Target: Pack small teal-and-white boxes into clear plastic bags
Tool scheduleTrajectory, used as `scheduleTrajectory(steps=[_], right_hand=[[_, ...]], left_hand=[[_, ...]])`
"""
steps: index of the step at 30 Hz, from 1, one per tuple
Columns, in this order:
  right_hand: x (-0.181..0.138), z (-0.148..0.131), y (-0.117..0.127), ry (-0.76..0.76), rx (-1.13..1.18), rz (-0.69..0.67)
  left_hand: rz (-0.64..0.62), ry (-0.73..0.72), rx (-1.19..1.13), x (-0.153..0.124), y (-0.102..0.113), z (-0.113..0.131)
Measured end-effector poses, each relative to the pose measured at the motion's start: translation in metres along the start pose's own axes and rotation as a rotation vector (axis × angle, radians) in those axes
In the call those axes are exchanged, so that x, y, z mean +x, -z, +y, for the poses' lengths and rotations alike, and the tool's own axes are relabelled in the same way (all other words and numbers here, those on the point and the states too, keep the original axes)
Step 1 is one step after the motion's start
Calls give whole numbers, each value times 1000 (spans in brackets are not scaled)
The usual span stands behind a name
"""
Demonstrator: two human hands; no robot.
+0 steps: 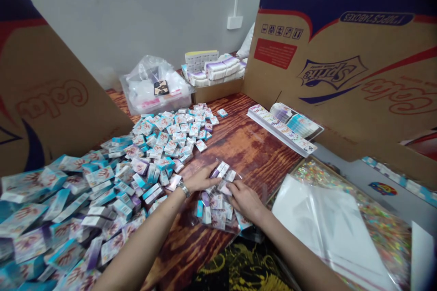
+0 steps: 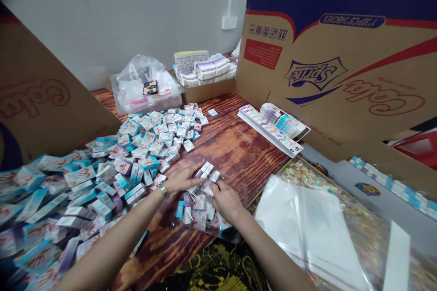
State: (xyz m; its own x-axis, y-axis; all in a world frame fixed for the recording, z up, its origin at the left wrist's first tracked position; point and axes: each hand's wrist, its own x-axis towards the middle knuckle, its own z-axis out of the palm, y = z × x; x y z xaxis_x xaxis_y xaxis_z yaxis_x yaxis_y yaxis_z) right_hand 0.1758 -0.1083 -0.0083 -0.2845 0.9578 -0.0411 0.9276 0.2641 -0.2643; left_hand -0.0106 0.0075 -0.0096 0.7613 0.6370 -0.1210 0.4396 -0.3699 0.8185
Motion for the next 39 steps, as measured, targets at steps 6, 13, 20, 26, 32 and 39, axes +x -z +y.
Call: scheduleTrajectory(steps=[6, 13, 20, 26, 32, 39], right_hand=[[9, -10, -3, -55, 246, 250], [18, -8, -16, -50, 477, 436], [22, -7, -32, -141, 634, 554], [26, -1, -43, -175, 899, 479], [30, 4, -32, -126, 790, 422], [32, 2, -35, -171, 730, 343]], left_hand=[[-7, -23, -15, 0, -1, 1], [-34, -10, -28, -4, -2, 3], [-41, -10, 163, -11, -8, 9], [48, 62, 128, -4, -7, 7], [117, 108, 106, 15, -1, 3], [163, 59, 160, 32, 2, 7]])
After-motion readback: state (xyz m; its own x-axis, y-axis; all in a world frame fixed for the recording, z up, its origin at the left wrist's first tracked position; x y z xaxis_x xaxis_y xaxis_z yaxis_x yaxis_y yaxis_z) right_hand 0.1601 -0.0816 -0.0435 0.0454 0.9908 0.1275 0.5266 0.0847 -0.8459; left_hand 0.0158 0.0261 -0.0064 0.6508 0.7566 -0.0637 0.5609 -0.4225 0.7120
